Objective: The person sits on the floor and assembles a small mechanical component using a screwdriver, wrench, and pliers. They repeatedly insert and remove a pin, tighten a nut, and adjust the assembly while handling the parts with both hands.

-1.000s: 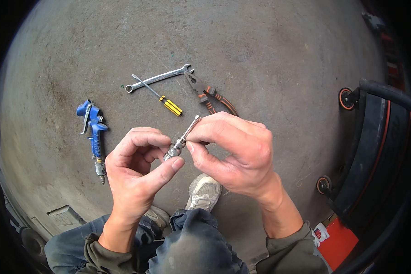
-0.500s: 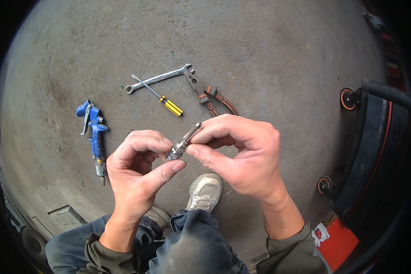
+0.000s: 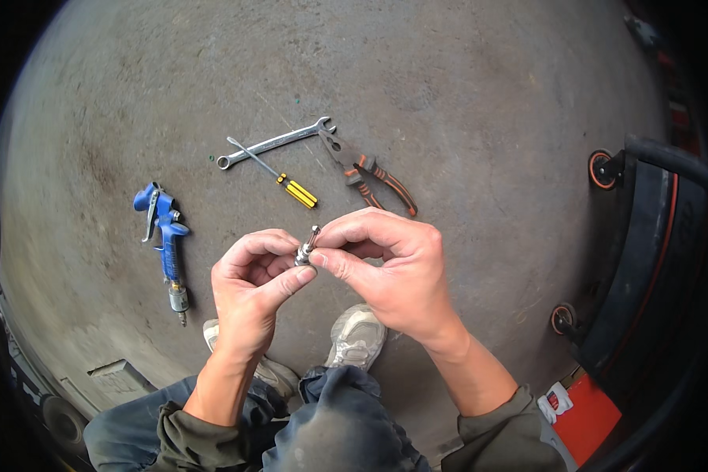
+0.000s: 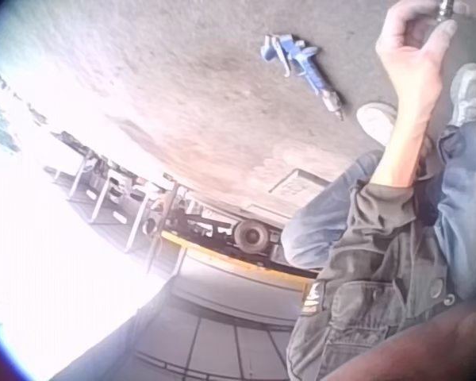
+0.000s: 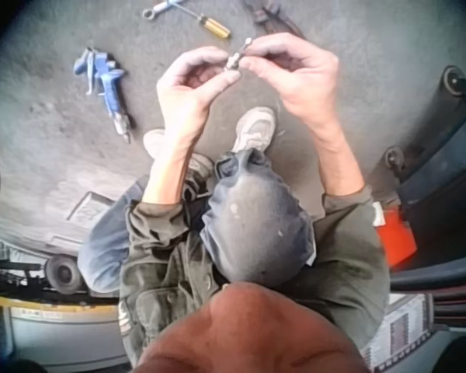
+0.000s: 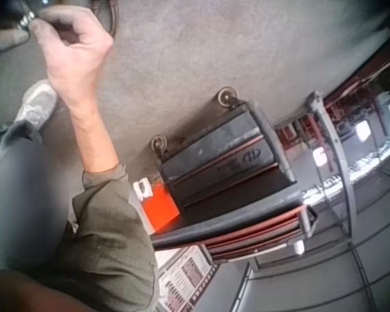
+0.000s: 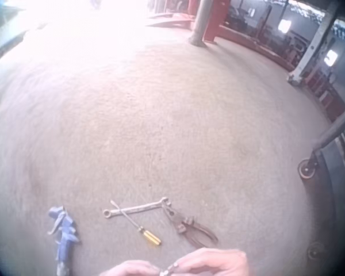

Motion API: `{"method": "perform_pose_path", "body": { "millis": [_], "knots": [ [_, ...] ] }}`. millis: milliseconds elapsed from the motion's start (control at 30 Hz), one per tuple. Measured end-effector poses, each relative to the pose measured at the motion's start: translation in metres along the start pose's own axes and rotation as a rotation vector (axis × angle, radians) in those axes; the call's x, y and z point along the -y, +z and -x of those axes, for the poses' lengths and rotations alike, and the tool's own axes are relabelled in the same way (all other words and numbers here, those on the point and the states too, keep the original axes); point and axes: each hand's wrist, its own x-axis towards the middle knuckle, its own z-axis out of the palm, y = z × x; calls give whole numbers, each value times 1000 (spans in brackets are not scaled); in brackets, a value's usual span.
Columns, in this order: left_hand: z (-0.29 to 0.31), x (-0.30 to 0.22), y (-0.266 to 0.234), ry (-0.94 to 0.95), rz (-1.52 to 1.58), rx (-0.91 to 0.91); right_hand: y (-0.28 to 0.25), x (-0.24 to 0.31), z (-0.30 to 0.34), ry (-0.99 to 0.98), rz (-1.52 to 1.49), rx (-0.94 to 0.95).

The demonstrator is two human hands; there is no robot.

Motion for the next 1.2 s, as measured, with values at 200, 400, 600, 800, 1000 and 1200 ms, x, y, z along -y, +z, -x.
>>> {"method": "perform_pose_path", "body": {
  "millis": [200,400,600,800,1000,1200],
  "knots": [
    [-4,9,-4,-101,76,-69,3,-15,-1,-4,-2,-1],
    [-8,14,-9,-102,128,-78,4,-21,-4,8,-31,1],
    [-12,13,-11,-131,117,-65,3,-23,-8,-30,-19,21],
    [-14,16,-14,-112,167,-40,5,-23,-11,-73,2,31],
    [-15,19,-20,-120,210,-20,11,-22,-13,-97,79,-1],
    [-15,18,-18,-114,224,-10,12,-21,-15,-120,122,-5]
  ]
}}
